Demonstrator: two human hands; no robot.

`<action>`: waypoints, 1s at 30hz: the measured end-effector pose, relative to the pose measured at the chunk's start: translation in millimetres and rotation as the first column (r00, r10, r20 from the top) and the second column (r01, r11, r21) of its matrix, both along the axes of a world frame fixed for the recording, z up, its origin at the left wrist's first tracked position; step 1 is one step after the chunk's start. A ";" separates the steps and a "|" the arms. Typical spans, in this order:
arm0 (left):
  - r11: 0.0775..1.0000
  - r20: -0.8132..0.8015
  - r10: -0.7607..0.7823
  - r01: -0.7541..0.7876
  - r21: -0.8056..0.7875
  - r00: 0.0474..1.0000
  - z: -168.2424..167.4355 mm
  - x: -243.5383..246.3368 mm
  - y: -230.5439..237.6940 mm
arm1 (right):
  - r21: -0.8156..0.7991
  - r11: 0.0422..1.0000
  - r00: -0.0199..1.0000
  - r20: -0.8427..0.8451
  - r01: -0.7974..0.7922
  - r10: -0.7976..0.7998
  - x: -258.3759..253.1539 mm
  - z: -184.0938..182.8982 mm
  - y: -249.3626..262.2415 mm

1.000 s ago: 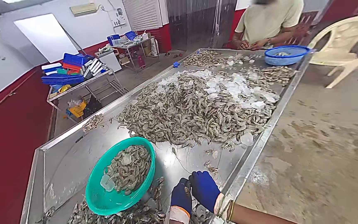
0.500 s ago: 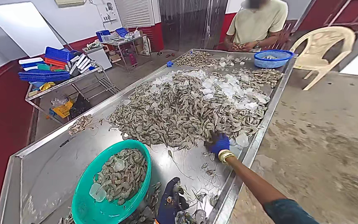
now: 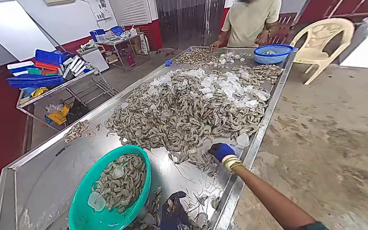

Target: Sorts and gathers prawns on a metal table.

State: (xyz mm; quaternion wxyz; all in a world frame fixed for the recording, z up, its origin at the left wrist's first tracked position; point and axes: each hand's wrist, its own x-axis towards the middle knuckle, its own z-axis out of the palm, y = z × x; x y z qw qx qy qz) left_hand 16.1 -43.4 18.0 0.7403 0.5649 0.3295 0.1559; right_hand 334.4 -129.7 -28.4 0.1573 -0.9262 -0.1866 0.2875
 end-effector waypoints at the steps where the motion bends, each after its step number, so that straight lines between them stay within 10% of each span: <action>1: 0.995 0.141 -0.082 0.073 0.067 0.987 -12.0 -0.6 -0.1 | -0.056 0.998 1.000 0.016 -0.003 0.004 -6.8 -0.3 13.9; 5: 0.998 -0.181 0.007 -0.018 -0.060 0.983 2.3 19.4 -16.8 | -0.099 0.995 1.000 0.015 0.012 -0.010 -59.4 -9.6 56.9; 8: 0.954 -0.138 -0.056 0.093 0.284 0.989 -60.2 12.7 -9.1 | -0.126 0.971 0.979 -0.018 -0.204 0.204 -102.9 -13.1 43.6; 14: 0.770 -0.266 -0.084 0.232 0.595 0.960 -64.4 27.8 -22.4 | -0.134 0.823 0.824 0.060 -0.552 0.563 -178.8 31.9 -1.8; 22: 0.831 -0.594 -0.211 0.462 0.309 0.776 -44.8 33.3 -18.6 | -0.114 0.751 0.711 0.256 -0.650 0.655 -180.0 0.3 -6.9; 30: 0.955 -0.242 -0.247 0.278 0.104 0.938 -42.5 17.9 -5.7 | -0.026 0.938 0.914 0.219 -0.346 0.343 -89.8 -10.8 -22.0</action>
